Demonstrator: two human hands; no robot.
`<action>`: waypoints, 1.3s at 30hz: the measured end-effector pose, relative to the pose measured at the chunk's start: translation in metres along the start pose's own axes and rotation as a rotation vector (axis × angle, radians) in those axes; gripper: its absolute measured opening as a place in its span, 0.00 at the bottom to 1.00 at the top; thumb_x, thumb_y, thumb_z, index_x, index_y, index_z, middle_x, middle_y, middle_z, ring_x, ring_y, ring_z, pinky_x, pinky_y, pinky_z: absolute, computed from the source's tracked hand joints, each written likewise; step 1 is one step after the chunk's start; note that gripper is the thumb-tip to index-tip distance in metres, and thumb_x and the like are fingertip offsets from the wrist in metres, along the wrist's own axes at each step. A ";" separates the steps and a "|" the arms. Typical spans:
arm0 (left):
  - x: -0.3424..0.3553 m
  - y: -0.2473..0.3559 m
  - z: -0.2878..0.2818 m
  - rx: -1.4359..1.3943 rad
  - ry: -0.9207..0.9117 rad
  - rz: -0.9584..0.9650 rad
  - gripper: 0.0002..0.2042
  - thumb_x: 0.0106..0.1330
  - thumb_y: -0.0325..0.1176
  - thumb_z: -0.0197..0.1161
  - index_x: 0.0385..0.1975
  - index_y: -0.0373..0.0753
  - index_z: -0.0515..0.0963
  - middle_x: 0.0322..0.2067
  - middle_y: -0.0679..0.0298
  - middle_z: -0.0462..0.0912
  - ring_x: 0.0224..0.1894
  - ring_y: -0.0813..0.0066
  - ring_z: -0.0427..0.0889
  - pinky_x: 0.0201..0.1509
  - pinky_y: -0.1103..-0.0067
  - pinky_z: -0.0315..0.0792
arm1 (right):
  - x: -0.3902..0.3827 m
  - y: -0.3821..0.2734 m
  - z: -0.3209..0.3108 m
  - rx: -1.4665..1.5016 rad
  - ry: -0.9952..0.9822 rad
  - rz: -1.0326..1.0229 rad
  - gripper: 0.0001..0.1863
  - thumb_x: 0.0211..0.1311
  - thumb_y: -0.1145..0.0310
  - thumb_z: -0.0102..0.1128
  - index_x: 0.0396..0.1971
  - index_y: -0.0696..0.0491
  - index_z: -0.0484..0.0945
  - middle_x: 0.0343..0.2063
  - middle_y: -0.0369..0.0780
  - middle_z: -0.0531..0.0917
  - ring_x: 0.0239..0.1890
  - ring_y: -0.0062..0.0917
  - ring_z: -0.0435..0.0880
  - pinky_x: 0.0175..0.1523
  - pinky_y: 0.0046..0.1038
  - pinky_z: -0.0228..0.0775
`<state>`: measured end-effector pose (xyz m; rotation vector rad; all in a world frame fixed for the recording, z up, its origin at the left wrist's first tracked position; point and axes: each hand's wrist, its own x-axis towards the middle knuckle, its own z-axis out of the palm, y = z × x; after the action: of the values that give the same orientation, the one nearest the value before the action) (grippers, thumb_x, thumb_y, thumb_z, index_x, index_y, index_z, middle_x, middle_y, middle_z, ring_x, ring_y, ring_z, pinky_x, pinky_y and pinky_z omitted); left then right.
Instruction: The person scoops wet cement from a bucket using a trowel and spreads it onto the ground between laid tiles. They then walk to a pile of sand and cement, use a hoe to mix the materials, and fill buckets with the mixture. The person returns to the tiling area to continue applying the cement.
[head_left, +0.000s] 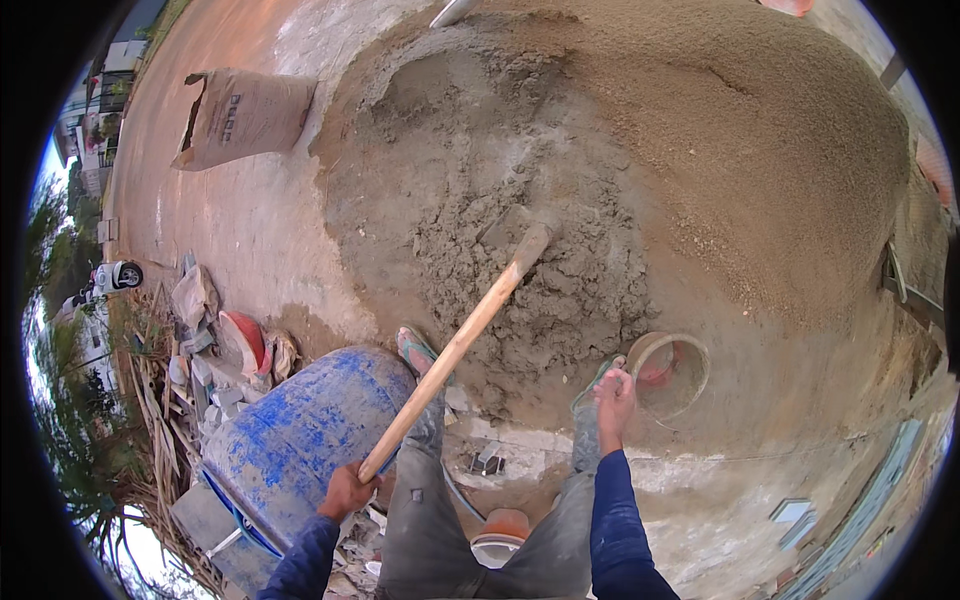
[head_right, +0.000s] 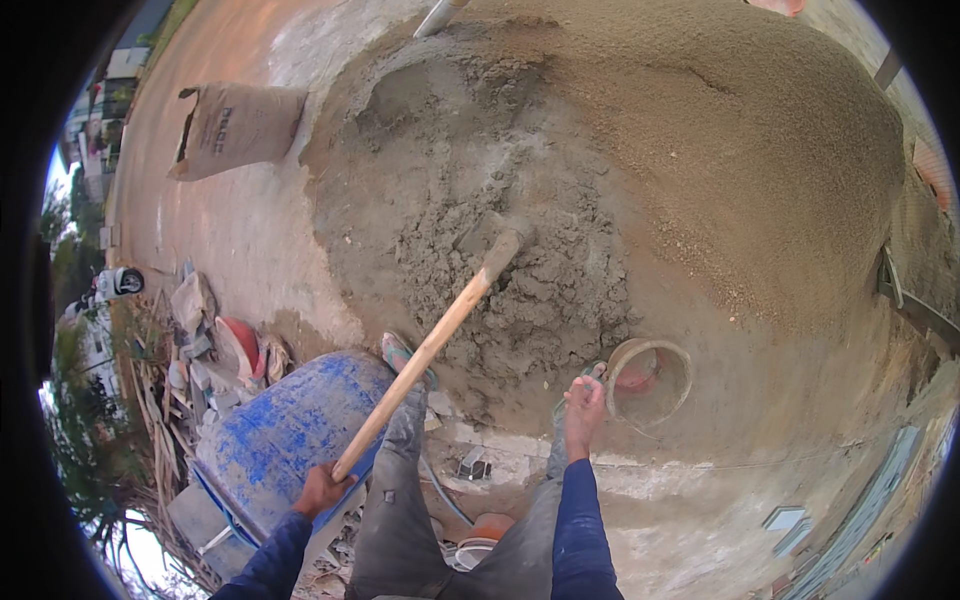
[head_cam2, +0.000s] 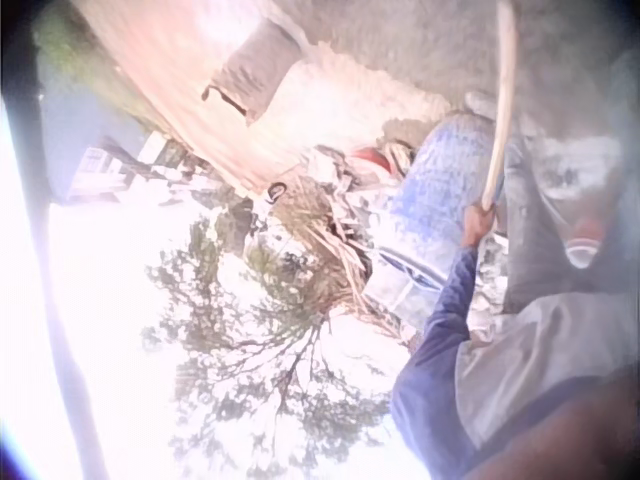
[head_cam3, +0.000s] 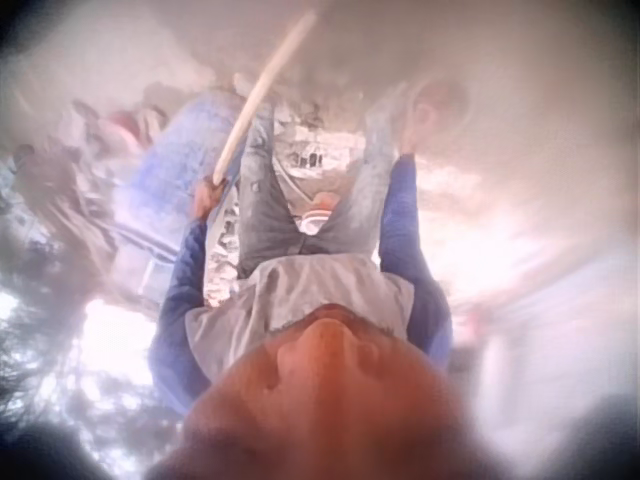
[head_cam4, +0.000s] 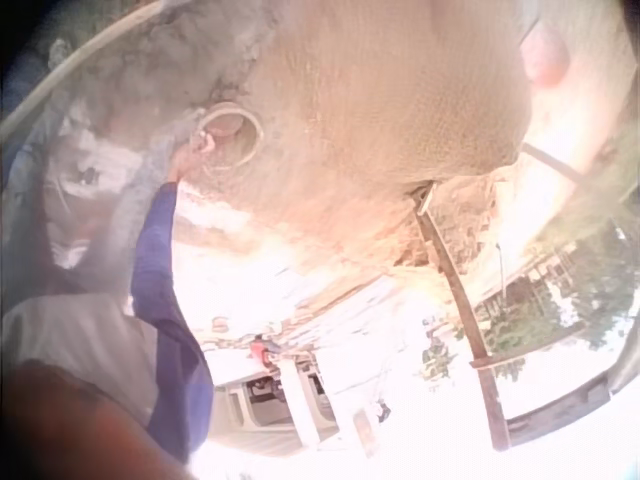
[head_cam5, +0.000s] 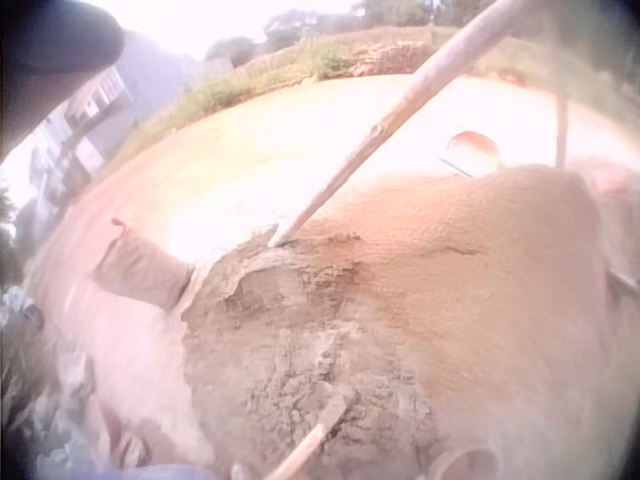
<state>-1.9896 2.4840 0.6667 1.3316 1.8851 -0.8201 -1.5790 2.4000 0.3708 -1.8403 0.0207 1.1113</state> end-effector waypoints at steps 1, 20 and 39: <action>0.003 -0.007 0.000 -0.008 -0.007 -0.003 0.19 0.54 0.46 0.69 0.39 0.39 0.79 0.25 0.50 0.81 0.30 0.51 0.81 0.37 0.67 0.73 | -0.023 -0.027 0.061 -0.010 -0.308 0.179 0.28 0.64 0.49 0.54 0.55 0.53 0.63 0.42 0.44 0.76 0.42 0.30 0.79 0.41 0.31 0.73; 0.048 -0.112 0.007 -0.169 0.115 0.222 0.22 0.52 0.55 0.68 0.25 0.38 0.78 0.22 0.49 0.80 0.26 0.46 0.80 0.30 0.61 0.73 | -0.130 -0.119 0.297 0.463 -0.029 0.527 0.10 0.53 0.69 0.62 0.25 0.50 0.68 0.17 0.33 0.70 0.17 0.20 0.69 0.24 0.27 0.67; -0.067 -0.123 0.003 -0.265 0.103 0.308 0.12 0.54 0.38 0.69 0.28 0.37 0.78 0.18 0.56 0.80 0.20 0.61 0.81 0.26 0.69 0.72 | -0.186 -0.184 0.270 0.404 -0.171 0.572 0.08 0.53 0.72 0.59 0.25 0.51 0.67 0.16 0.34 0.70 0.15 0.21 0.69 0.20 0.28 0.67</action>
<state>-2.0900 2.4120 0.7328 1.4661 1.7341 -0.3402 -1.7890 2.6183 0.5937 -1.3992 0.6589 1.5206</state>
